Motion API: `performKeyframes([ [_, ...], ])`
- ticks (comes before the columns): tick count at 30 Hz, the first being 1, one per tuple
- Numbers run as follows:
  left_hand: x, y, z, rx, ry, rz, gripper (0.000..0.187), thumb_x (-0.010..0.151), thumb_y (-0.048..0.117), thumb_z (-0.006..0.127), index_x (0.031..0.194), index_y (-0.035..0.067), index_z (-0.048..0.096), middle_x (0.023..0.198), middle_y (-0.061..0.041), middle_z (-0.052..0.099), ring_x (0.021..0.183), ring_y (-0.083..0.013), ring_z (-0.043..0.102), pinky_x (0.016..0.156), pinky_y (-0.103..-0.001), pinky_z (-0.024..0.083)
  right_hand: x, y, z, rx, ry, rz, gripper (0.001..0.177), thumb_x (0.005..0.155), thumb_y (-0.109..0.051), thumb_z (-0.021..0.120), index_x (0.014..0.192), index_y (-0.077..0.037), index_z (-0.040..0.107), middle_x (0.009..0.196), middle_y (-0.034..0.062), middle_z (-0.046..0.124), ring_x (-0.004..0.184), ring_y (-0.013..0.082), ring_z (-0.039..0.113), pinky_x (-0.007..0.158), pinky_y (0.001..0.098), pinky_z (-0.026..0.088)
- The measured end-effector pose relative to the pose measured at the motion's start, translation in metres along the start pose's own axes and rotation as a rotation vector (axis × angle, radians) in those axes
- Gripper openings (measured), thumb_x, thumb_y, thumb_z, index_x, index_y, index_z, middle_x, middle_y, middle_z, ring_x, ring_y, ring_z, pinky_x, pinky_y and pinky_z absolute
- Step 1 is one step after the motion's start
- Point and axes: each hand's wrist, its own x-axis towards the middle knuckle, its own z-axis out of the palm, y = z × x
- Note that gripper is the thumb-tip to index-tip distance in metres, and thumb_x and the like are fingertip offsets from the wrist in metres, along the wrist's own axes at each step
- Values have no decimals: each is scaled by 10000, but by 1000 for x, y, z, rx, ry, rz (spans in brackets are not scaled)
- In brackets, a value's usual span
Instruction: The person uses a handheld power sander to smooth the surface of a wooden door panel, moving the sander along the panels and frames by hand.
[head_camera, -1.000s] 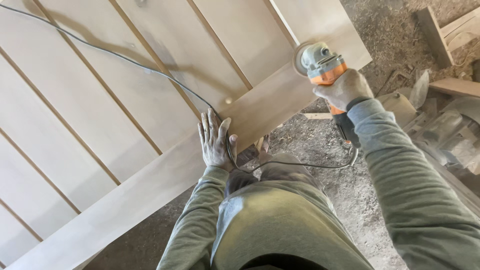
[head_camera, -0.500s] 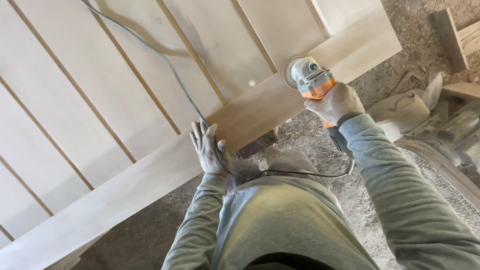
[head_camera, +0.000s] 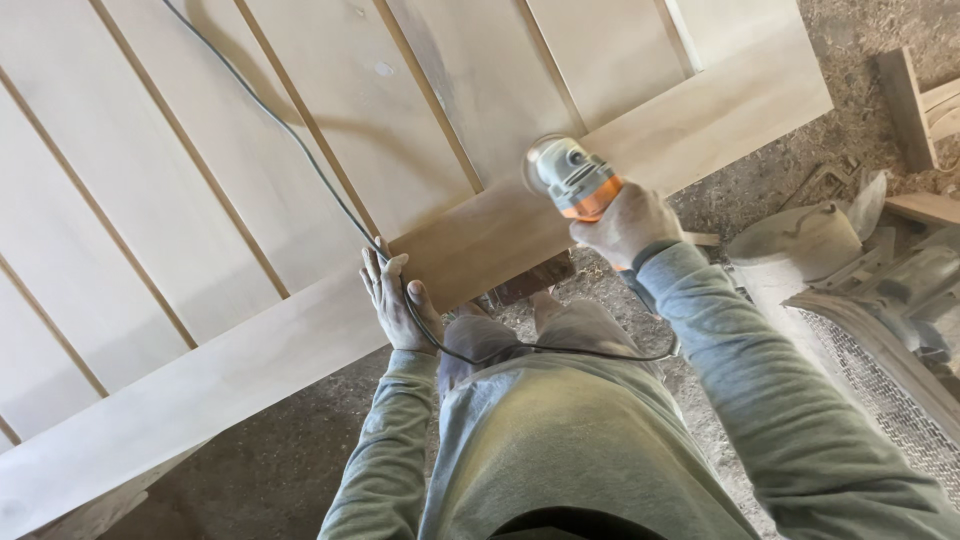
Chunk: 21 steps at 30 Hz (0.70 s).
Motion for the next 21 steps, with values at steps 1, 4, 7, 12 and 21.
performKeyframes([
  [1, 0, 0, 0, -7, 7, -5, 675, 1110, 593, 180, 1257, 49, 552, 1578, -281, 457, 1547, -499, 293, 1290, -605, 170, -2, -5, 3, -12, -2, -13, 465, 760, -391, 836, 1069, -71, 701, 897, 135, 762, 735, 259, 754, 732, 398, 635],
  [4, 1, 1, -1, -40, 31, -16, 692, 1105, 606, 181, 1272, 45, 550, 1564, -278, 474, 1546, -491, 300, 1293, -594, 176, -10, -22, 15, -26, 25, -160, 488, 751, -374, 829, 1104, -80, 664, 901, 122, 756, 737, 259, 744, 710, 404, 626],
  [7, 1, 1, -1, -86, 67, -45, 703, 1103, 622, 189, 1288, 42, 541, 1567, -268, 486, 1552, -479, 309, 1299, -583, 181, -18, -41, 27, -138, -37, -337, 577, 766, -355, 816, 1208, -65, 585, 915, 147, 704, 684, 270, 728, 613, 410, 636],
  [12, 2, 0, 0, -53, 74, -81, 717, 1100, 638, 175, 1312, 51, 527, 1572, -247, 492, 1554, -455, 330, 1300, -560, 206, -42, -59, 44, -279, -200, -400, 578, 782, -448, 831, 1064, -12, 579, 830, 125, 699, 707, 252, 706, 683, 398, 613],
  [21, 11, 20, 43, 178, -249, 115, 736, 1094, 612, 123, 1408, 50, 479, 1611, -264, 427, 1548, -483, 249, 1285, -582, 160, 4, 18, -21, -346, -167, -257, 495, 842, -426, 807, 1091, -45, 613, 854, 97, 708, 670, 217, 705, 624, 389, 629],
])
